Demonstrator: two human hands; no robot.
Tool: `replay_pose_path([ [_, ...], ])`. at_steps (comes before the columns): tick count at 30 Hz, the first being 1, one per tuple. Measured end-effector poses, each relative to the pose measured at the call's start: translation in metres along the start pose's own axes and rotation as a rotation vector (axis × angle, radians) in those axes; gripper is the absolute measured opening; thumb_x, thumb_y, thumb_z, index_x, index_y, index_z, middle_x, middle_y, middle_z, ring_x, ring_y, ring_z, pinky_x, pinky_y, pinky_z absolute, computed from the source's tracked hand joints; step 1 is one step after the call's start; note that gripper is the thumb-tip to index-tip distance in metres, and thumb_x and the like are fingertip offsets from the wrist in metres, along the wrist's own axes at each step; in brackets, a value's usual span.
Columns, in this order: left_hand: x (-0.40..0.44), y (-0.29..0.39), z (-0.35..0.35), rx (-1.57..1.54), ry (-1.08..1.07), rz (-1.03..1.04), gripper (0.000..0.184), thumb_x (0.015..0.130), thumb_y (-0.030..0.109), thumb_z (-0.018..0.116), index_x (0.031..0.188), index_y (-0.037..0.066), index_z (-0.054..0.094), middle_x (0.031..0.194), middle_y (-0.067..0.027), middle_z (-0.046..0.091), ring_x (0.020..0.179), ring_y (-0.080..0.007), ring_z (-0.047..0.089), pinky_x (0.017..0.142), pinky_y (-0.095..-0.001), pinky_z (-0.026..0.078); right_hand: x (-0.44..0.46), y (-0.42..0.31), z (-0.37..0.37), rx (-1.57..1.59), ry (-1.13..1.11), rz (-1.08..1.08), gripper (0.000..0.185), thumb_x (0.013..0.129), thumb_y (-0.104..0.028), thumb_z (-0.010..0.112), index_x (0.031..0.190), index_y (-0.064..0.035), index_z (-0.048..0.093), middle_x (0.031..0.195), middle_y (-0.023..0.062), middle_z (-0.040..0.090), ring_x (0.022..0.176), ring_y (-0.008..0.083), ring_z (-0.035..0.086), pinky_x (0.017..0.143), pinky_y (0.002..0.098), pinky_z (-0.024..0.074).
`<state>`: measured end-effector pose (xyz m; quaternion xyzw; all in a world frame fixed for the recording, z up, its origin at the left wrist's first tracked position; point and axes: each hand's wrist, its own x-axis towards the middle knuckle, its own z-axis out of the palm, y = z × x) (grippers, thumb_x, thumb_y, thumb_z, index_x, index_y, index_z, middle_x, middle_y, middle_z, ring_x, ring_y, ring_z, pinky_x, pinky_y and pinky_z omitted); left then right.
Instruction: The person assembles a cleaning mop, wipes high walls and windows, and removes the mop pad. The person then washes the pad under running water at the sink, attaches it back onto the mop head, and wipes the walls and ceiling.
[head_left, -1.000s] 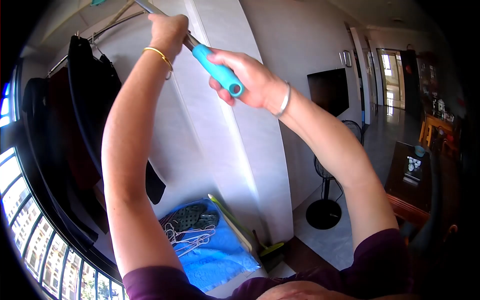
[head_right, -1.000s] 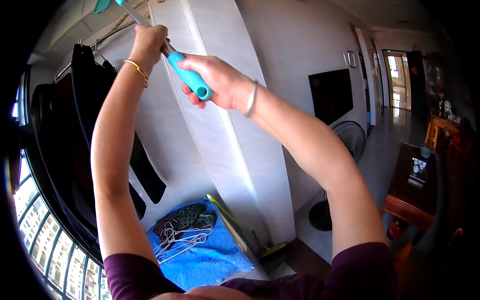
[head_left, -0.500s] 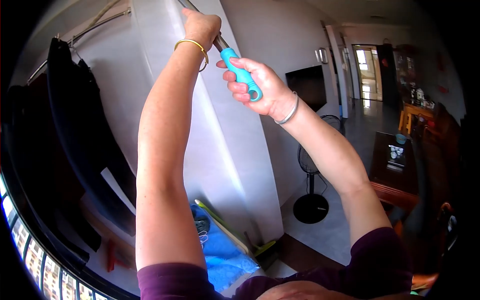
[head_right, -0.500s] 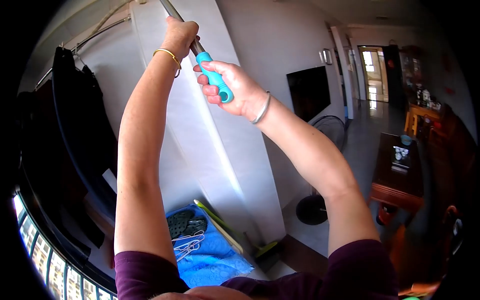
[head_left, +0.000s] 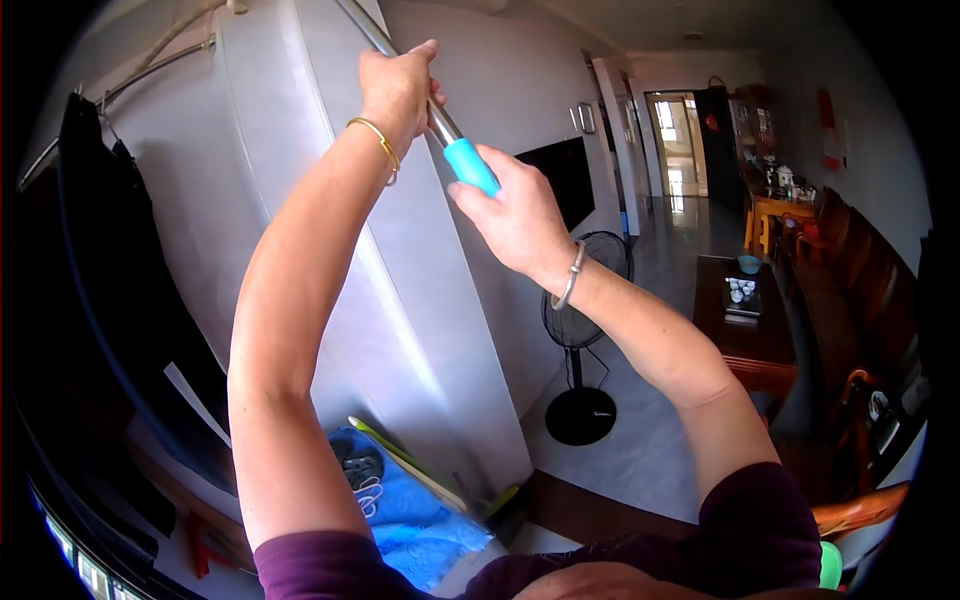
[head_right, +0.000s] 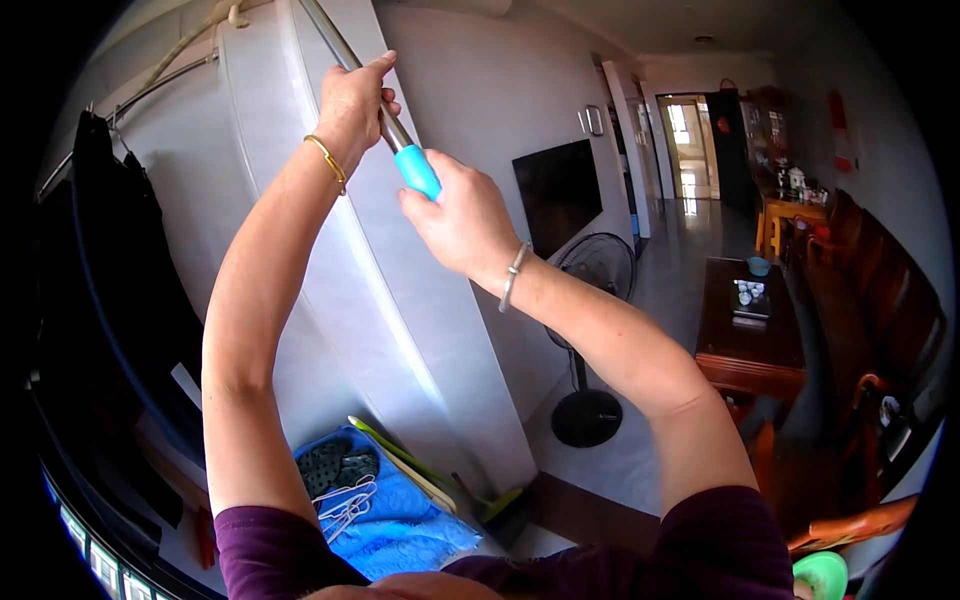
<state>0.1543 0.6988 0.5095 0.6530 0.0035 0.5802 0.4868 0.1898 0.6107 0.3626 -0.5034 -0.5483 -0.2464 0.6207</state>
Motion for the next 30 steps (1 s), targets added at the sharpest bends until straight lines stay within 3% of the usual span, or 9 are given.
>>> replay_pose_path([
  [3, -0.014, -0.002, 0.007, -0.157, -0.139, 0.006, 0.030, 0.083, 0.004, 0.056, 0.104, 0.000, 0.034, 0.069, -0.0087, 0.046, 0.048, -0.0161, 0.046, 0.040, -0.0328, 0.043, -0.017, 0.008, -0.012, 0.217, 0.073, -0.019, 0.031, 0.078, -0.015, 0.060, 0.102, 0.0031, 0.052, 0.071, 0.0081, 0.057, 0.058, 0.0155, 0.056, 0.052, 0.0307, 0.0442],
  [4, -0.016, 0.000, 0.010, -0.269, -0.229, 0.006, 0.029, 0.083, 0.003, 0.055, 0.104, 0.002, 0.034, 0.068, -0.0080, 0.046, 0.047, -0.0158, 0.046, 0.040, -0.0323, 0.043, -0.023, 0.003, -0.019, 0.405, 0.001, 0.094, 0.041, 0.080, -0.013, 0.060, 0.116, 0.0012, 0.045, 0.082, 0.0075, 0.056, 0.059, 0.0124, 0.054, 0.048, 0.0273, 0.0436],
  [5, -0.016, 0.003, 0.013, -0.276, -0.235, 0.012, 0.029, 0.083, 0.003, 0.055, 0.104, 0.002, 0.034, 0.068, -0.0080, 0.046, 0.047, -0.0158, 0.046, 0.040, -0.0323, 0.043, -0.020, -0.002, -0.029, 0.398, 0.005, 0.087, 0.041, 0.080, -0.013, 0.060, 0.116, 0.0012, 0.045, 0.082, 0.0075, 0.056, 0.059, 0.0124, 0.054, 0.048, 0.0273, 0.0436],
  [8, -0.017, 0.003, 0.018, -0.519, -0.460, -0.023, 0.024, 0.083, 0.003, 0.052, 0.102, 0.007, 0.038, 0.064, -0.0047, 0.045, 0.048, -0.0150, 0.045, 0.041, -0.0317, 0.043, -0.019, -0.008, -0.050, 0.922, -0.254, 0.315, 0.040, 0.089, -0.015, 0.051, 0.126, -0.0008, 0.040, 0.087, 0.0057, 0.053, 0.054, 0.0080, 0.048, 0.042, 0.0214, 0.0390],
  [13, -0.005, 0.013, 0.044, -0.189, -0.248, -0.110, 0.030, 0.080, 0.002, 0.053, 0.105, 0.002, 0.037, 0.066, -0.0089, 0.048, 0.050, -0.0185, 0.049, 0.040, -0.0355, 0.044, -0.009, -0.004, -0.057, 0.595, -0.155, 0.244, 0.049, 0.091, -0.014, 0.049, 0.137, -0.0043, 0.033, 0.085, 0.0047, 0.052, 0.053, 0.0055, 0.045, 0.041, 0.0185, 0.0360],
  [15, 0.000, 0.012, 0.051, 0.237, 0.036, 0.205, 0.034, 0.077, 0.004, 0.053, 0.106, -0.003, 0.036, 0.070, -0.0131, 0.051, 0.053, -0.0201, 0.051, 0.037, -0.0360, 0.043, -0.006, -0.008, -0.059, 0.531, -0.141, 0.231, 0.051, 0.091, -0.014, 0.050, 0.137, -0.0041, 0.033, 0.085, 0.0043, 0.052, 0.053, 0.0054, 0.045, 0.041, 0.0185, 0.0351],
  [23, 0.072, -0.009, 0.034, 0.320, 0.058, 0.291, 0.037, 0.074, 0.001, 0.048, 0.107, -0.010, 0.034, 0.075, -0.0169, 0.057, 0.055, -0.0243, 0.058, 0.044, -0.0340, 0.047, 0.029, 0.009, -0.026, 0.430, -0.125, 0.258, 0.061, 0.087, -0.015, 0.054, 0.141, -0.0044, 0.026, 0.083, 0.0049, 0.051, 0.052, 0.0069, 0.044, 0.039, 0.0200, 0.0338],
  [25, 0.068, 0.002, 0.020, 0.383, -0.087, 0.184, 0.045, 0.071, 0.002, 0.050, 0.109, -0.013, 0.031, 0.095, -0.0315, 0.057, 0.081, -0.0351, 0.064, 0.070, -0.0352, 0.053, 0.034, 0.010, -0.017, 0.396, -0.117, 0.285, 0.064, 0.087, -0.015, 0.054, 0.142, -0.0048, 0.023, 0.083, 0.0051, 0.051, 0.053, 0.0074, 0.044, 0.039, 0.0204, 0.0342],
  [30, 0.084, -0.016, 0.009, 0.402, 0.003, 0.194, 0.046, 0.070, 0.002, 0.051, 0.107, -0.015, 0.031, 0.089, -0.0290, 0.060, 0.082, -0.0348, 0.065, 0.070, -0.0346, 0.053, 0.040, 0.014, 0.000, 0.403, -0.172, 0.358, 0.067, 0.087, -0.016, 0.054, 0.144, -0.0089, 0.019, 0.077, 0.0020, 0.048, 0.052, 0.0080, 0.043, 0.039, 0.0224, 0.0347],
])
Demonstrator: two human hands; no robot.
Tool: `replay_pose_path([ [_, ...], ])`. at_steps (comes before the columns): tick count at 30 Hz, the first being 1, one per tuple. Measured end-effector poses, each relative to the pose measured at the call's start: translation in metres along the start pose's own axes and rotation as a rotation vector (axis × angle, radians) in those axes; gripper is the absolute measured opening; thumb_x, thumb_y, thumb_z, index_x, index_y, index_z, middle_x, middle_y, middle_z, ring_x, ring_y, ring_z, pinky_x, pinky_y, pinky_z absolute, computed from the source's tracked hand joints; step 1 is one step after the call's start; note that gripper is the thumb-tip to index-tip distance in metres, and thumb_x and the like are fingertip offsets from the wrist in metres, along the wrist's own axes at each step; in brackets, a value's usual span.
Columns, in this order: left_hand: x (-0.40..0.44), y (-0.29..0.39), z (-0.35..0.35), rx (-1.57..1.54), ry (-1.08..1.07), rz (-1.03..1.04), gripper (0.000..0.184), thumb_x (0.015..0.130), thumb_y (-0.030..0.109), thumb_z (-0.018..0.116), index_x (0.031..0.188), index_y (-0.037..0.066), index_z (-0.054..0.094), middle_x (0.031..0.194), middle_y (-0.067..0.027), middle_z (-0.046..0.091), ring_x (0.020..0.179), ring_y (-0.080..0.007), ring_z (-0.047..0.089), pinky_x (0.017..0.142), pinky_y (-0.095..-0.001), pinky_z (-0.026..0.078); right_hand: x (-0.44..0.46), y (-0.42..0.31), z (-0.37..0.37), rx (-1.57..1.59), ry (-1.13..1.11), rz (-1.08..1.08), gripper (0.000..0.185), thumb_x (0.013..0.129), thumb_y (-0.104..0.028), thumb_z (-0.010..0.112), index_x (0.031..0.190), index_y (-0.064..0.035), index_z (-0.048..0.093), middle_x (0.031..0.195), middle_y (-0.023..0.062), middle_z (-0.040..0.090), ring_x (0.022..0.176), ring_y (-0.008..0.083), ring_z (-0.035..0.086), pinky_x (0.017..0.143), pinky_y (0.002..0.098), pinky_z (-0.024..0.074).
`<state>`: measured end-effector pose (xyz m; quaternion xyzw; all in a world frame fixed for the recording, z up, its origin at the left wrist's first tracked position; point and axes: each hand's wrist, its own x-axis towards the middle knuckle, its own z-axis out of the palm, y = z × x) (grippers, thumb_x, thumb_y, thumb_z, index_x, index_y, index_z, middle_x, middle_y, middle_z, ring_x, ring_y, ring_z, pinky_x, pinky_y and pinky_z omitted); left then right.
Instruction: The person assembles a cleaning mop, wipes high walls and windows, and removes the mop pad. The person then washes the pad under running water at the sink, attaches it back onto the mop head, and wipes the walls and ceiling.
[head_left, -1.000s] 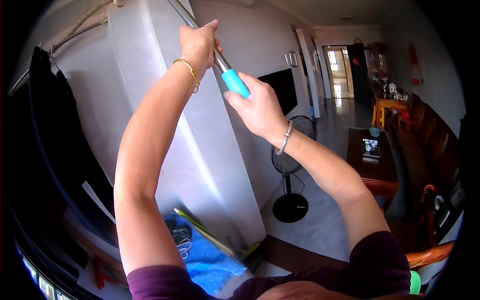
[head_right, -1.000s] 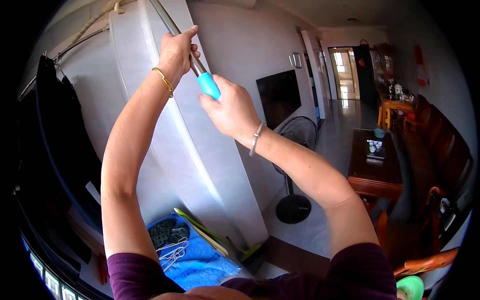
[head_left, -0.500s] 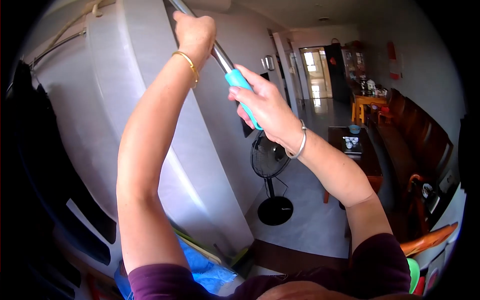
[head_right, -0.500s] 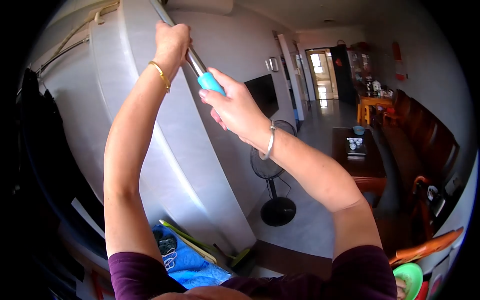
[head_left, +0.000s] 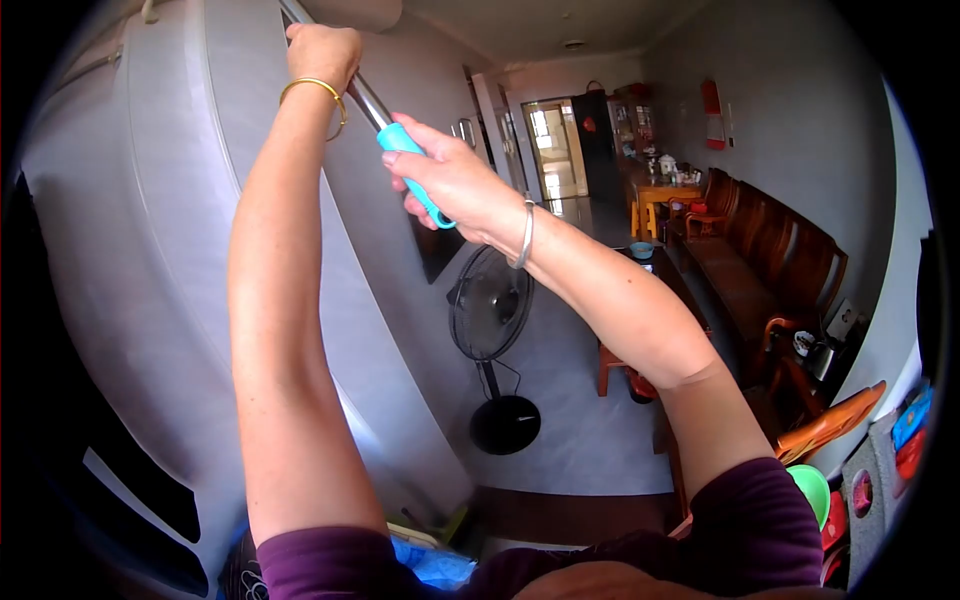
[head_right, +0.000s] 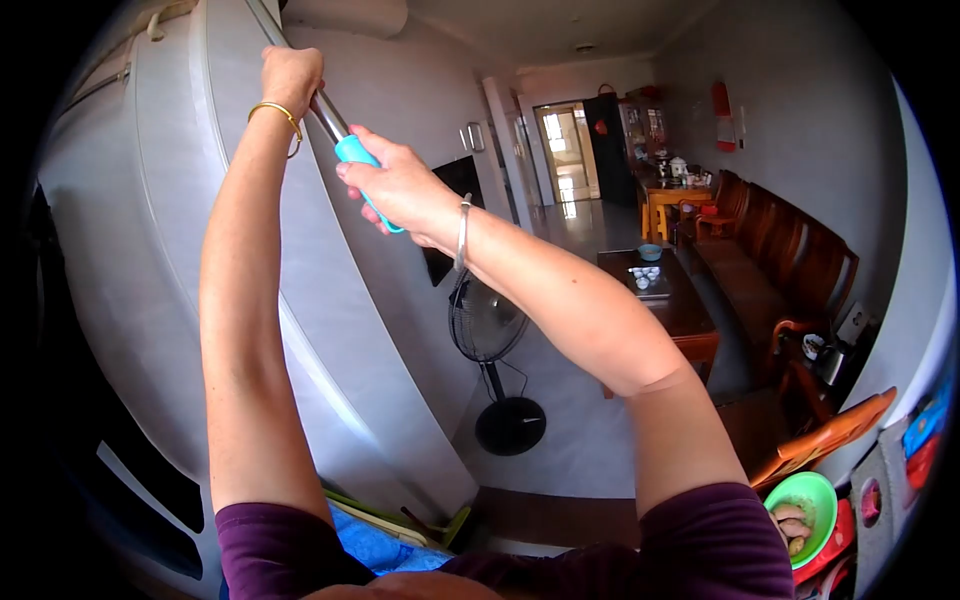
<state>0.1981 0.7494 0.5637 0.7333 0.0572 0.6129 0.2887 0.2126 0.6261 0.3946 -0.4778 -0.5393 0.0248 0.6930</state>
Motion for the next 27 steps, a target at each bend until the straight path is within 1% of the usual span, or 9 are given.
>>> replay_pose_path([
  [1, 0.001, -0.002, -0.003, -0.006, 0.004, 0.002, 0.046, 0.070, 0.002, 0.051, 0.107, -0.015, 0.031, 0.089, -0.0290, 0.060, 0.082, -0.0348, 0.065, 0.070, -0.0346, 0.053, 0.000, -0.001, 0.003, 0.051, -0.017, 0.027, 0.067, 0.087, -0.016, 0.053, 0.144, -0.0090, 0.019, 0.077, 0.0021, 0.048, 0.052, 0.0081, 0.043, 0.039, 0.0228, 0.0349],
  [3, 0.005, 0.000, -0.010, 0.058, 0.013, 0.039, 0.038, 0.073, 0.002, 0.046, 0.105, -0.015, 0.035, 0.071, -0.0181, 0.060, 0.059, -0.0259, 0.062, 0.048, -0.0322, 0.048, -0.001, -0.008, 0.007, 0.072, -0.021, 0.020, 0.065, 0.088, -0.016, 0.053, 0.144, -0.0094, 0.020, 0.077, 0.0022, 0.049, 0.053, 0.0083, 0.044, 0.039, 0.0229, 0.0352],
  [8, 0.009, 0.025, -0.001, 0.072, 0.078, 0.065, 0.036, 0.072, 0.003, 0.046, 0.103, -0.014, 0.036, 0.069, -0.0175, 0.060, 0.053, -0.0247, 0.060, 0.047, -0.0318, 0.047, -0.013, -0.035, -0.007, 0.087, -0.005, -0.009, 0.055, 0.088, -0.016, 0.053, 0.138, -0.0067, 0.033, 0.080, 0.0037, 0.049, 0.051, 0.0072, 0.043, 0.038, 0.0215, 0.0343],
  [11, -0.031, 0.063, 0.000, -0.068, 0.006, 0.013, 0.036, 0.073, 0.004, 0.047, 0.102, -0.014, 0.036, 0.068, -0.0159, 0.059, 0.049, -0.0230, 0.057, 0.045, -0.0316, 0.046, -0.042, -0.058, -0.035, 0.092, -0.038, -0.061, 0.057, 0.089, -0.020, 0.054, 0.139, -0.0062, 0.030, 0.080, 0.0025, 0.050, 0.057, 0.0067, 0.047, 0.041, 0.0190, 0.0363],
  [13, -0.057, 0.089, 0.005, -0.175, -0.065, 0.019, 0.040, 0.074, 0.004, 0.047, 0.105, -0.015, 0.031, 0.078, -0.0260, 0.059, 0.059, -0.0313, 0.064, 0.059, -0.0339, 0.053, -0.061, -0.070, -0.051, 0.061, -0.006, -0.079, 0.056, 0.090, -0.021, 0.054, 0.138, -0.0053, 0.031, 0.079, 0.0021, 0.051, 0.057, 0.0055, 0.047, 0.041, 0.0177, 0.0371],
  [17, -0.090, 0.128, 0.025, -0.256, -0.112, 0.021, 0.055, 0.075, 0.001, 0.047, 0.119, -0.020, 0.022, 0.077, -0.0265, 0.058, 0.056, -0.0295, 0.063, 0.053, -0.0332, 0.054, -0.096, -0.091, -0.082, 0.009, 0.090, -0.089, 0.051, 0.090, -0.019, 0.054, 0.135, -0.0039, 0.035, 0.080, 0.0049, 0.051, 0.054, 0.0053, 0.046, 0.039, 0.0186, 0.0351],
  [18, -0.098, 0.137, 0.032, -0.263, -0.112, 0.031, 0.063, 0.075, 0.001, 0.048, 0.124, -0.021, 0.015, 0.078, -0.0263, 0.058, 0.056, -0.0290, 0.063, 0.052, -0.0327, 0.054, -0.105, -0.096, -0.090, 0.019, 0.100, -0.083, 0.051, 0.090, -0.019, 0.053, 0.135, -0.0041, 0.034, 0.080, 0.0044, 0.051, 0.054, 0.0052, 0.046, 0.039, 0.0183, 0.0350],
  [22, -0.127, 0.175, 0.053, -0.319, -0.134, 0.096, 0.062, 0.075, 0.000, 0.048, 0.124, -0.020, 0.017, 0.081, -0.0264, 0.058, 0.057, -0.0290, 0.064, 0.051, -0.0327, 0.054, -0.144, -0.115, -0.118, 0.030, 0.148, -0.095, 0.052, 0.091, -0.020, 0.052, 0.137, -0.0058, 0.033, 0.081, 0.0041, 0.050, 0.053, 0.0049, 0.045, 0.040, 0.0169, 0.0354],
  [27, -0.162, 0.229, 0.076, -0.341, -0.194, 0.145, 0.073, 0.074, 0.002, 0.050, 0.131, -0.021, 0.010, 0.079, -0.0228, 0.061, 0.057, -0.0265, 0.064, 0.056, -0.0319, 0.055, -0.189, -0.145, -0.148, 0.059, 0.218, -0.125, 0.052, 0.091, -0.020, 0.051, 0.137, -0.0075, 0.032, 0.080, 0.0035, 0.051, 0.054, 0.0056, 0.046, 0.040, 0.0174, 0.0352],
])
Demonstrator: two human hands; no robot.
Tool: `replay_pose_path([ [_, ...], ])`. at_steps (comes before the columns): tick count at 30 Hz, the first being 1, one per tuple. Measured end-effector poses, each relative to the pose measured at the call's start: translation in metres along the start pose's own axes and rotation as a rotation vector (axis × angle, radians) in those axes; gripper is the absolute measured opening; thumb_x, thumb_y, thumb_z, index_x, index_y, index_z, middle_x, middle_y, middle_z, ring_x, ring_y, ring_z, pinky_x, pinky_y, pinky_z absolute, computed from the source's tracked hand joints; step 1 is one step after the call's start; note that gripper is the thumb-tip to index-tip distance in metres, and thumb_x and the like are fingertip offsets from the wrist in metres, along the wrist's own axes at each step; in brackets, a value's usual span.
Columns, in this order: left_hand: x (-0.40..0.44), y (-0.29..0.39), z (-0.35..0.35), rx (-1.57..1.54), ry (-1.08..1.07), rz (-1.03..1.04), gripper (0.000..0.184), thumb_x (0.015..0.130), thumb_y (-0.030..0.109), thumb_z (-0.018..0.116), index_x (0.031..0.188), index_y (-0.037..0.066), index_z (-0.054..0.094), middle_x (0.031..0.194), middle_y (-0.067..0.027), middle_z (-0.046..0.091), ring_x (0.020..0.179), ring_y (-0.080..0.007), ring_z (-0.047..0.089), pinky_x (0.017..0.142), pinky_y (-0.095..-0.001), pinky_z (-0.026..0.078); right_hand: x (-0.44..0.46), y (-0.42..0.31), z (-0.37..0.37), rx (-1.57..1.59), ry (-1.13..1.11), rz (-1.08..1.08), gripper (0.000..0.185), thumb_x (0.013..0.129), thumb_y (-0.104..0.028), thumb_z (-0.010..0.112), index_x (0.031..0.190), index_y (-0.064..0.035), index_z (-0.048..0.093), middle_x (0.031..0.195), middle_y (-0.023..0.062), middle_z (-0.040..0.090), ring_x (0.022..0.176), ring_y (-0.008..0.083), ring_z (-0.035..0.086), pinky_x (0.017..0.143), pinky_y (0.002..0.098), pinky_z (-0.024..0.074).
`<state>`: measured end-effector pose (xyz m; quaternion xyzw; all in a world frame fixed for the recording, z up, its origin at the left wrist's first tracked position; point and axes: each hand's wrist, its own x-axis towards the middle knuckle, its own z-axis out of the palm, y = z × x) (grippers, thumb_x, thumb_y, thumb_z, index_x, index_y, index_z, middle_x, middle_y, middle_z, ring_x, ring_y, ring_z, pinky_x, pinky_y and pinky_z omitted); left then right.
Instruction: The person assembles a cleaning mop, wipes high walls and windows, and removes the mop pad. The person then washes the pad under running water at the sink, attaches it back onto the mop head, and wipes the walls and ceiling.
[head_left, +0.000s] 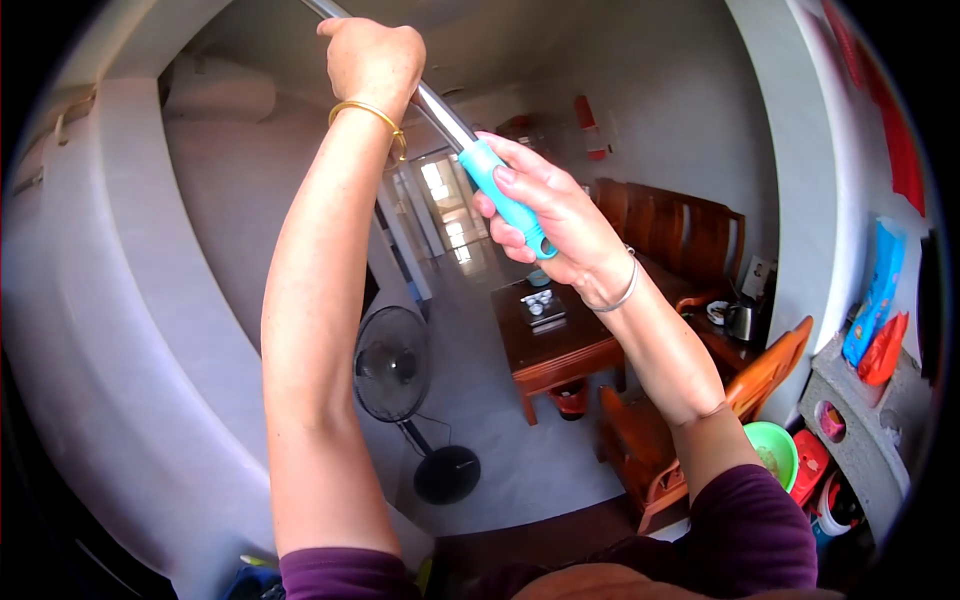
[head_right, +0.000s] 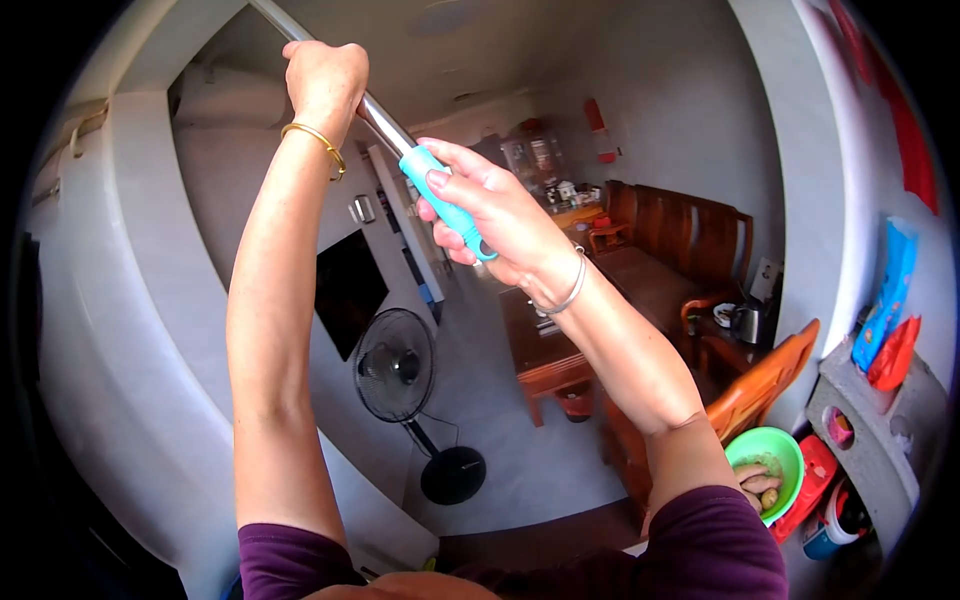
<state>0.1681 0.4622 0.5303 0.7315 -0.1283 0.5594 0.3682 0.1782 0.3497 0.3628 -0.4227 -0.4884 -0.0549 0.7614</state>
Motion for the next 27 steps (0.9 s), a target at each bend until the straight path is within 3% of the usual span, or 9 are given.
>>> replay_pose_path([
  [2, -0.004, 0.019, 0.020, 0.003, -0.012, 0.016, 0.076, 0.074, 0.003, 0.051, 0.132, -0.020, 0.008, 0.078, -0.0208, 0.062, 0.055, -0.0254, 0.064, 0.057, -0.0305, 0.055, -0.012, -0.017, -0.017, -0.024, 0.031, -0.013, 0.053, 0.091, -0.021, 0.052, 0.138, -0.0082, 0.030, 0.081, 0.0043, 0.051, 0.054, 0.0063, 0.045, 0.040, 0.0177, 0.0347],
  [4, -0.011, 0.041, 0.038, -0.065, -0.017, 0.055, 0.040, 0.074, 0.000, 0.046, 0.107, -0.016, 0.032, 0.084, -0.0257, 0.058, 0.058, -0.0283, 0.063, 0.049, -0.0332, 0.053, -0.024, -0.036, -0.033, 0.018, 0.029, -0.020, 0.054, 0.091, -0.022, 0.052, 0.139, -0.0092, 0.029, 0.081, 0.0050, 0.051, 0.054, 0.0070, 0.045, 0.041, 0.0179, 0.0343],
  [5, -0.015, 0.053, 0.047, -0.087, -0.026, 0.061, 0.040, 0.074, 0.000, 0.046, 0.107, -0.016, 0.032, 0.084, -0.0257, 0.058, 0.058, -0.0283, 0.063, 0.049, -0.0332, 0.053, -0.030, -0.047, -0.041, 0.023, 0.039, -0.020, 0.055, 0.091, -0.023, 0.053, 0.139, -0.0107, 0.028, 0.082, 0.0056, 0.051, 0.054, 0.0074, 0.045, 0.041, 0.0179, 0.0343],
  [8, -0.028, 0.084, 0.072, -0.068, 0.011, 0.144, 0.040, 0.074, 0.004, 0.049, 0.106, -0.015, 0.034, 0.088, -0.0293, 0.059, 0.073, -0.0328, 0.065, 0.068, -0.0353, 0.054, -0.049, -0.073, -0.062, 0.026, 0.077, -0.027, 0.055, 0.091, -0.023, 0.053, 0.139, -0.0116, 0.029, 0.083, 0.0061, 0.052, 0.055, 0.0075, 0.045, 0.041, 0.0178, 0.0344],
  [9, -0.033, 0.094, 0.079, -0.079, -0.014, 0.150, 0.050, 0.075, 0.006, 0.051, 0.114, -0.017, 0.031, 0.093, -0.0306, 0.059, 0.081, -0.0342, 0.065, 0.078, -0.0359, 0.052, -0.055, -0.080, -0.068, 0.042, 0.082, -0.032, 0.054, 0.091, -0.023, 0.053, 0.139, -0.0123, 0.029, 0.085, 0.0066, 0.052, 0.055, 0.0078, 0.045, 0.041, 0.0176, 0.0351],
  [12, -0.036, 0.115, 0.112, -0.036, 0.028, 0.213, 0.060, 0.075, 0.007, 0.051, 0.122, -0.019, 0.025, 0.096, -0.0300, 0.059, 0.083, -0.0333, 0.065, 0.078, -0.0356, 0.052, -0.072, -0.098, -0.094, 0.105, 0.098, -0.056, 0.053, 0.091, -0.022, 0.053, 0.138, -0.0124, 0.031, 0.084, 0.0066, 0.052, 0.054, 0.0079, 0.045, 0.041, 0.0173, 0.0357],
  [13, -0.038, 0.124, 0.122, -0.045, -0.013, 0.212, 0.071, 0.075, 0.008, 0.052, 0.130, -0.019, 0.016, 0.098, -0.0300, 0.059, 0.086, -0.0330, 0.065, 0.081, -0.0353, 0.051, -0.078, -0.105, -0.099, 0.106, 0.127, -0.064, 0.050, 0.091, -0.023, 0.053, 0.136, -0.0123, 0.033, 0.084, 0.0069, 0.052, 0.054, 0.0080, 0.045, 0.041, 0.0170, 0.0358],
  [19, -0.055, 0.178, 0.154, -0.206, -0.192, 0.211, 0.077, 0.075, 0.008, 0.053, 0.132, -0.020, 0.009, 0.095, -0.0277, 0.060, 0.081, -0.0320, 0.066, 0.079, -0.0351, 0.052, -0.107, -0.153, -0.132, 0.060, 0.179, -0.093, 0.043, 0.094, -0.026, 0.049, 0.133, -0.0145, 0.037, 0.086, 0.0078, 0.050, 0.052, 0.0086, 0.041, 0.040, 0.0176, 0.0345],
  [27, -0.082, 0.226, 0.206, -0.241, -0.254, 0.273, 0.075, 0.076, 0.007, 0.052, 0.133, -0.018, 0.011, 0.090, -0.0251, 0.062, 0.077, -0.0307, 0.066, 0.075, -0.0350, 0.053, -0.136, -0.181, -0.172, 0.067, 0.261, -0.118, 0.041, 0.094, -0.029, 0.046, 0.132, -0.0188, 0.035, 0.087, 0.0077, 0.049, 0.053, 0.0112, 0.040, 0.041, 0.0199, 0.0326],
])
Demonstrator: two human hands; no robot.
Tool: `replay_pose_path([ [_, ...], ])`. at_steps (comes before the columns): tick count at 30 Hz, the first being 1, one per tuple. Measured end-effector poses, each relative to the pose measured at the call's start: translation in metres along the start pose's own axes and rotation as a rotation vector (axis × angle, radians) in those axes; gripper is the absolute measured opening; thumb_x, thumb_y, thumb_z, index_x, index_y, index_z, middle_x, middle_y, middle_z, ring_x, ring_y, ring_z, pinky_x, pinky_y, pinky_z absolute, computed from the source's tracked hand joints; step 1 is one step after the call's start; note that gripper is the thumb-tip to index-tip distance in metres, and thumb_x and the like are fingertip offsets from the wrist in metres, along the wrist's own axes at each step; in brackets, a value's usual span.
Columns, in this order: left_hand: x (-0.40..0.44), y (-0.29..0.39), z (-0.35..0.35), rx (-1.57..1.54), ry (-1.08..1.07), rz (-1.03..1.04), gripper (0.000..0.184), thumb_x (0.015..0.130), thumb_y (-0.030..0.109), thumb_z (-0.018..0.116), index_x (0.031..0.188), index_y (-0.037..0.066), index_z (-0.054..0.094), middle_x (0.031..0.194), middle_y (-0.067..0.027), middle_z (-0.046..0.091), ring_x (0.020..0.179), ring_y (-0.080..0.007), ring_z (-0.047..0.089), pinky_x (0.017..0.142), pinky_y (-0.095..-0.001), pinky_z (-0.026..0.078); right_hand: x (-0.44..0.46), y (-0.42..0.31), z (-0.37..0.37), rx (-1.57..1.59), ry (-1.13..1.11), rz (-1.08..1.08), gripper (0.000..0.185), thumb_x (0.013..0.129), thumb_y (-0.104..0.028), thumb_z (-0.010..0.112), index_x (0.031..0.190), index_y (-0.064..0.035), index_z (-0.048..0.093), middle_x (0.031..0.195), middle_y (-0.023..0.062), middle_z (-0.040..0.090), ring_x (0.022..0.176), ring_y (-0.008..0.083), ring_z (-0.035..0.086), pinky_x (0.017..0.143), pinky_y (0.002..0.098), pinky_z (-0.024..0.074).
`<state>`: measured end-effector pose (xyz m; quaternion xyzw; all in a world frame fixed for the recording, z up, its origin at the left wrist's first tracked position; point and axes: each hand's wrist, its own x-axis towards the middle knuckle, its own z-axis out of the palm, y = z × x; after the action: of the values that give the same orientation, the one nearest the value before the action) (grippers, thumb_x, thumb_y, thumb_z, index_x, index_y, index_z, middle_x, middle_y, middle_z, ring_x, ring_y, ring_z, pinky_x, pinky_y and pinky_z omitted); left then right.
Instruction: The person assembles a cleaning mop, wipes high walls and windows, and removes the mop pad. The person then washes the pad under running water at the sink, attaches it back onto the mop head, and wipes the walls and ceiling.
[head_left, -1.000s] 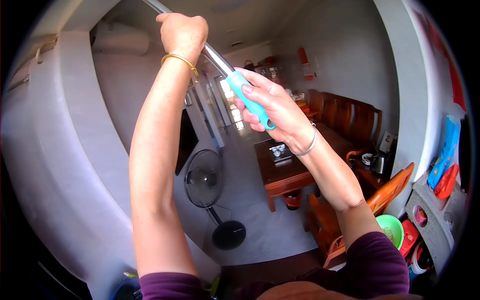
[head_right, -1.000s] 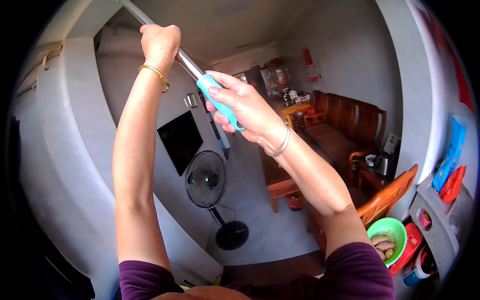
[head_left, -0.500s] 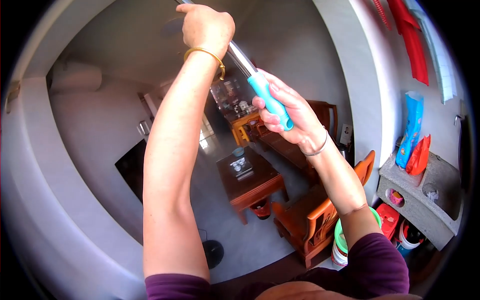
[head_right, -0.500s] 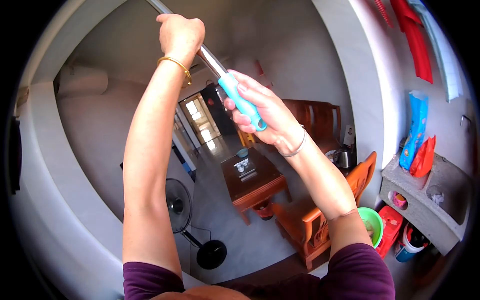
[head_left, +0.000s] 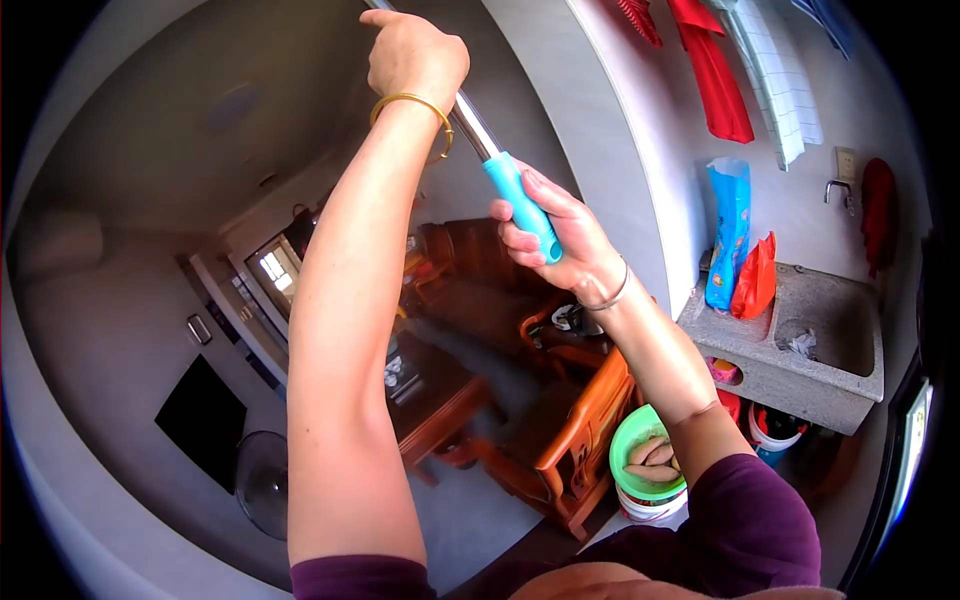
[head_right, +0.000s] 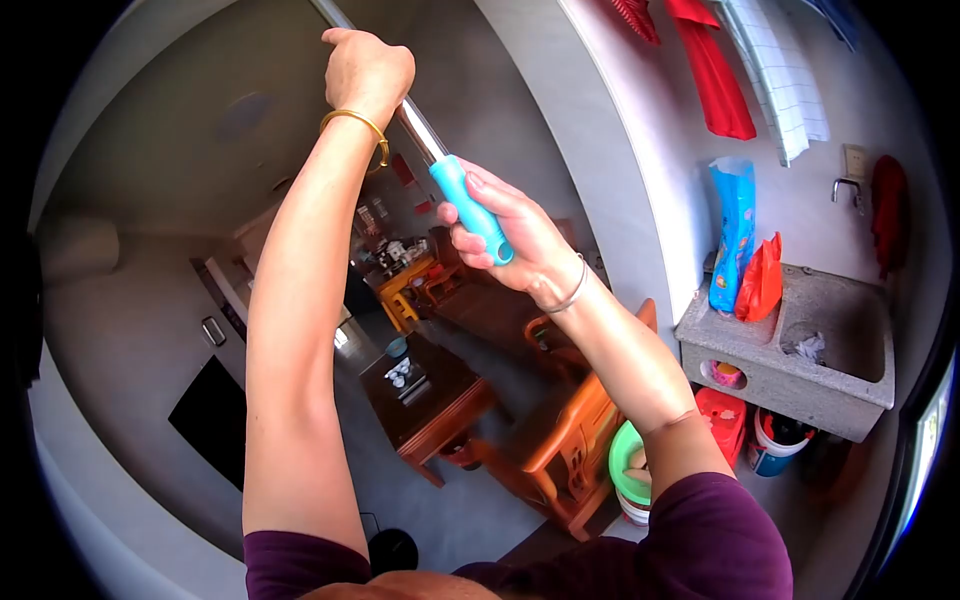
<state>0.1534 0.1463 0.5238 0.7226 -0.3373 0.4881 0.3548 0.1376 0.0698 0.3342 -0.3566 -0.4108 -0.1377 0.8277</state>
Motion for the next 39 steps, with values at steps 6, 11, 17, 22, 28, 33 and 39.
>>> replay_pose_path([
  [6, 0.009, 0.006, 0.043, 0.069, -0.065, 0.049, 0.073, 0.077, 0.008, 0.051, 0.134, -0.016, 0.012, 0.092, -0.0254, 0.062, 0.078, -0.0304, 0.067, 0.077, -0.0357, 0.053, 0.006, -0.001, -0.032, 0.061, 0.029, -0.052, 0.045, 0.095, -0.027, 0.046, 0.137, -0.0181, 0.033, 0.085, 0.0069, 0.051, 0.053, 0.0101, 0.044, 0.040, 0.0189, 0.0355],
  [11, 0.023, 0.017, 0.087, 0.197, -0.065, 0.075, 0.072, 0.078, 0.010, 0.050, 0.135, -0.015, 0.013, 0.098, -0.0226, 0.063, 0.087, -0.0299, 0.065, 0.079, -0.0363, 0.052, 0.011, -0.011, -0.057, 0.090, 0.069, -0.061, 0.029, 0.095, -0.030, 0.045, 0.121, -0.0184, 0.040, 0.085, 0.0077, 0.049, 0.053, 0.0119, 0.042, 0.040, 0.0206, 0.0339],
  [17, 0.042, 0.032, 0.113, 0.141, -0.121, 0.082, 0.073, 0.079, 0.010, 0.049, 0.135, -0.015, 0.011, 0.098, -0.0221, 0.063, 0.089, -0.0296, 0.065, 0.080, -0.0364, 0.051, 0.016, -0.035, -0.066, -0.024, 0.159, -0.117, 0.027, 0.095, -0.030, 0.044, 0.117, -0.0134, 0.042, 0.085, 0.0084, 0.051, 0.053, 0.0115, 0.043, 0.040, 0.0208, 0.0346],
  [22, 0.050, 0.034, 0.125, -0.015, -0.155, 0.073, 0.075, 0.078, 0.010, 0.049, 0.136, -0.014, 0.007, 0.099, -0.0225, 0.063, 0.089, -0.0297, 0.065, 0.080, -0.0372, 0.051, 0.019, -0.039, -0.062, -0.795, 0.479, -0.392, 0.043, 0.096, -0.025, 0.043, 0.135, -0.0092, 0.035, 0.084, 0.0070, 0.051, 0.054, 0.0108, 0.048, 0.042, 0.0226, 0.0403],
  [28, 0.082, 0.021, 0.155, -0.308, -0.234, 0.126, 0.094, 0.081, 0.032, 0.059, 0.138, -0.010, -0.002, 0.091, -0.0218, 0.063, 0.063, -0.0249, 0.064, 0.054, -0.0332, 0.051, 0.020, -0.055, -0.044, -1.465, 0.668, -0.381, 0.047, 0.095, -0.023, 0.040, 0.141, -0.0190, 0.030, 0.066, 0.0037, 0.048, 0.044, 0.0093, 0.046, 0.039, 0.0256, 0.0411],
  [33, 0.005, -0.025, 0.184, -0.819, -0.401, 0.365, 0.087, 0.084, 0.036, 0.058, 0.141, -0.005, 0.006, 0.076, -0.0128, 0.059, 0.046, -0.0178, 0.054, 0.044, -0.0310, 0.046, -0.008, -0.107, -0.042, -1.419, 0.770, -0.390, 0.047, 0.095, -0.025, 0.041, 0.141, -0.0211, 0.031, 0.072, 0.0015, 0.048, 0.047, 0.0071, 0.043, 0.038, 0.0220, 0.0372],
  [39, -0.203, -0.145, 0.176, -0.653, -0.899, 0.611, 0.077, 0.079, 0.024, 0.063, 0.142, 0.007, 0.021, 0.103, -0.0198, 0.058, 0.086, -0.0350, 0.059, 0.078, -0.0406, 0.047, -0.019, -0.168, -0.049, -1.682, 0.917, -0.395, 0.046, 0.095, -0.030, 0.040, 0.140, -0.0253, 0.035, 0.068, 0.0005, 0.047, 0.048, 0.0070, 0.045, 0.039, 0.0224, 0.0371],
])
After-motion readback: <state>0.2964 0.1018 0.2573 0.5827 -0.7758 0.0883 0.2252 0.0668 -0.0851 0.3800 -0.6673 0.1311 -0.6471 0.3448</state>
